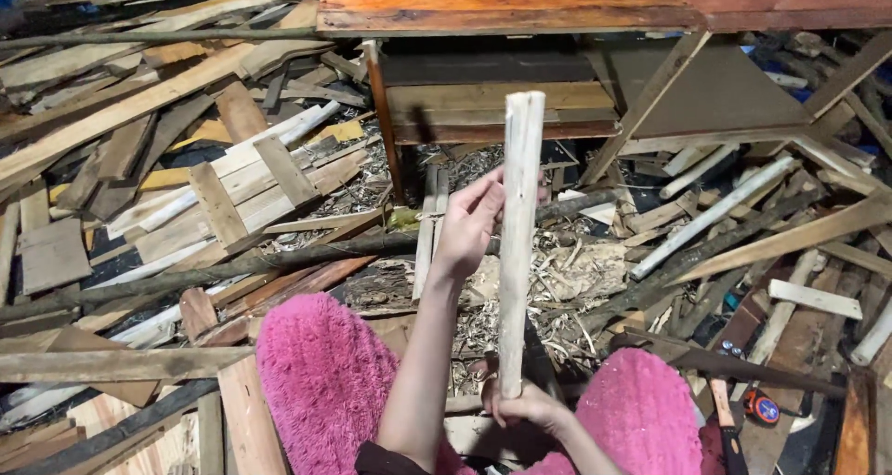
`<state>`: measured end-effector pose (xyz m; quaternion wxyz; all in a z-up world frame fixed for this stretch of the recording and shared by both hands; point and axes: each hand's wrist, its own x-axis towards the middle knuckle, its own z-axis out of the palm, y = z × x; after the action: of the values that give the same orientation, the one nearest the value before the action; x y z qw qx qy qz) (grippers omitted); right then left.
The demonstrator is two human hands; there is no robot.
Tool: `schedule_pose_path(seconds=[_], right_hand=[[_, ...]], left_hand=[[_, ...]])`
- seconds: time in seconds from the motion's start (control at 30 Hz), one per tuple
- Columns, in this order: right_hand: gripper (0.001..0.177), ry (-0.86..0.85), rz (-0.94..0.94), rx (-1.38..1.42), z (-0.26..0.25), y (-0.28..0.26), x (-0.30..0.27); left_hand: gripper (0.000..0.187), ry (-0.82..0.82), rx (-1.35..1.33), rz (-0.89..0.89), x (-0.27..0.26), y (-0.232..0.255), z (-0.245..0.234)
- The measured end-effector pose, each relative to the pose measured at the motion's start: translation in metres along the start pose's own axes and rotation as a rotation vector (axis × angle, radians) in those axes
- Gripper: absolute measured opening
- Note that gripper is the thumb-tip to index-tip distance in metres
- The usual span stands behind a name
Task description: Shaving a wooden branch with a drawknife while sitting on the floor.
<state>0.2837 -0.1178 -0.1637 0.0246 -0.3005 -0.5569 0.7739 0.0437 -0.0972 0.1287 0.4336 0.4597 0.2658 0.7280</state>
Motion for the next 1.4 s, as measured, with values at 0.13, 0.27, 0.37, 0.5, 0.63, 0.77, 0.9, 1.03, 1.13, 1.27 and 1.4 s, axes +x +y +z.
schedule_pose_path(seconds=[0.13,0.27,0.37,0.5,0.63,0.77,0.9,1.03,1.13,1.27,1.4], right_hand=[[0.076,-0.294,0.137,0.308,0.006,-0.015,-0.009],[0.012,-0.314,0.127,0.020,-0.007,0.002,-0.001],[0.053,-0.028,0.170,-0.404,0.012,-0.019,-0.003],[0.029,0.029,0.011,-0.427,0.002,0.005,0.016],[0.034,0.070,0.024,-0.358,-0.005,0.012,0.022],[0.038,-0.015,-0.084,-0.310,0.016,-0.019,0.009],[0.039,-0.109,-0.238,-0.128,0.008,-0.019,0.005],[0.042,-0.265,-0.252,0.098,0.029,-0.061,-0.027],[0.047,-0.358,-0.172,0.290,0.043,-0.075,-0.036],[0.073,-0.340,-0.132,0.355,0.050,-0.088,-0.033],[0.078,-0.010,-0.320,0.248,0.034,-0.083,-0.016]], left_hand=[[0.056,0.120,0.005,0.101,0.000,0.008,0.008],[0.058,0.127,-0.068,0.283,0.002,0.005,0.007],[0.054,0.216,-0.080,0.332,0.001,0.010,0.011],[0.051,0.279,0.059,0.351,-0.002,0.004,0.002],[0.035,0.304,-0.179,0.500,0.003,0.002,-0.008],[0.025,0.501,0.019,0.636,0.000,0.010,-0.017],[0.028,0.587,-0.031,0.662,-0.007,0.024,-0.036],[0.034,0.657,-0.366,0.507,-0.016,0.028,-0.076],[0.041,0.392,-0.631,0.278,-0.014,0.011,-0.094],[0.067,0.186,-0.473,0.013,-0.002,-0.006,-0.070],[0.046,0.415,-0.332,0.102,0.001,-0.032,-0.074]])
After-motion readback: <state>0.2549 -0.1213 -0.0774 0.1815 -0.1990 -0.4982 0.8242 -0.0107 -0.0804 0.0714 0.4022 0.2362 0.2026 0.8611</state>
